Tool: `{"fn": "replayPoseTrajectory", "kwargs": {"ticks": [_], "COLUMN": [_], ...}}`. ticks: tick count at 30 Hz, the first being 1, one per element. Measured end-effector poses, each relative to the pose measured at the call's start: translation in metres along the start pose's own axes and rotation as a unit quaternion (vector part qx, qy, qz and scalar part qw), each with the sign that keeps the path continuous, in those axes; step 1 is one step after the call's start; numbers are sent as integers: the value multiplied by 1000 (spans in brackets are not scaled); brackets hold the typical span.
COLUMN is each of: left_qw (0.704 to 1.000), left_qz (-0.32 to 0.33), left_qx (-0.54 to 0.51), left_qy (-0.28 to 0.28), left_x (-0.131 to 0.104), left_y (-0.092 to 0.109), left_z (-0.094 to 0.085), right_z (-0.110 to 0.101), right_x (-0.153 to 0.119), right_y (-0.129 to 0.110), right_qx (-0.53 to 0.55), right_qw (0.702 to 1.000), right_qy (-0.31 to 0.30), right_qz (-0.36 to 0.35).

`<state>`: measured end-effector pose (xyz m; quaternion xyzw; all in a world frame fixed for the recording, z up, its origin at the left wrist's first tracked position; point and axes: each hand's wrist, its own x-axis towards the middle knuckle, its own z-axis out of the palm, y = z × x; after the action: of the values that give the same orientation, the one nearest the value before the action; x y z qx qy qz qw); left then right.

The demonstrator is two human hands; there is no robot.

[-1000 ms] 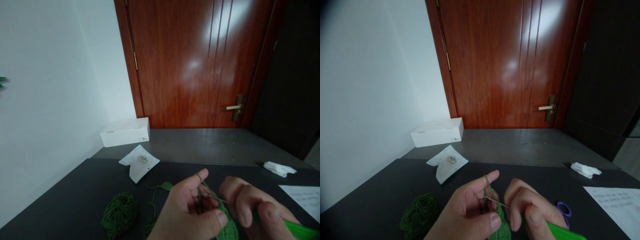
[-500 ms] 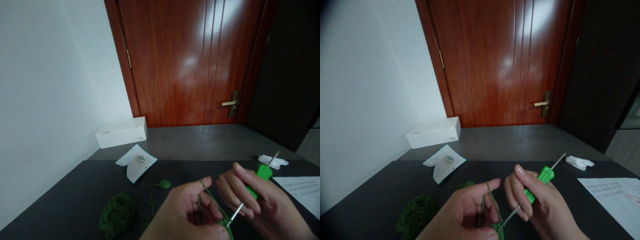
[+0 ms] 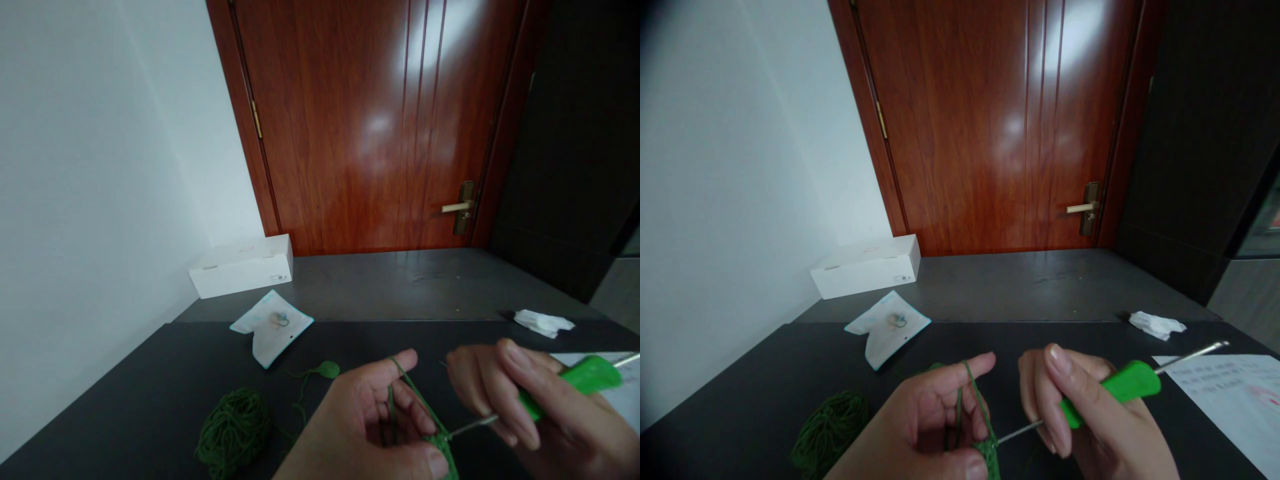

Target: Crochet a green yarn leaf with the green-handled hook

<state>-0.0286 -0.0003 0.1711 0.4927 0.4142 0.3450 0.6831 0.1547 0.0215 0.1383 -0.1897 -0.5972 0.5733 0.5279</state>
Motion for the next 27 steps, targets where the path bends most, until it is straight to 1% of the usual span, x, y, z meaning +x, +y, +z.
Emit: {"fn": "replayPoseTrajectory", "kwargs": {"ticks": [4, 5, 7, 9, 10, 14, 18, 19, 20, 21, 23, 24, 25, 26, 27], "left_qw": [1000, 1000, 1000, 1000, 999, 999, 997, 997, 997, 997, 997, 996, 995, 994, 993], "left_qz": [11, 13, 18, 25, 27, 25, 40, 46, 51, 56, 65, 69, 72, 73, 73], "left_qx": [18, 21, 15, 9, 11, 39, 59, 56, 50, 43, 39, 44, 48, 54, 62], "left_qy": [2, 1, 5, 10, 13, 27, 24, 20, 16, 14, 26, 37, 51, 61, 68], "left_x": [0, -1, -1, -3, -4, -4, -1, -1, -1, -2, -3, -3, -4, -4, -4], "left_y": [-1, -1, -3, -4, -5, -7, -9, -9, -9, -9, -8, -8, -7, -7, -7], "left_z": [0, 0, -1, -1, -1, -2, -3, -4, -3, -3, -1, 0, 1, 1, 2], "right_z": [1, -1, -7, -14, -17, -26, -28, -27, -25, -22, -16, -14, -11, -10, -10], "right_x": [-6, -7, -7, -6, -6, -6, -6, -6, -6, -5, -4, -4, -4, -4, -4], "right_y": [3, 5, 8, 9, 9, 5, 3, 3, 3, 4, 5, 6, 7, 8, 8], "right_qx": [-20, -37, -82, -141, -171, -280, -360, -369, -371, -360, -310, -274, -247, -228, -221], "right_qw": [998, 997, 987, 967, 956, 914, 862, 854, 853, 863, 896, 918, 932, 943, 947], "right_qy": [24, 15, -25, -77, -97, -166, -211, -214, -219, -206, -171, -129, -121, -98, -82], "right_qz": [-45, -67, -133, -196, -217, -243, -290, -297, -296, -289, -266, -255, -238, -221, -216]}}
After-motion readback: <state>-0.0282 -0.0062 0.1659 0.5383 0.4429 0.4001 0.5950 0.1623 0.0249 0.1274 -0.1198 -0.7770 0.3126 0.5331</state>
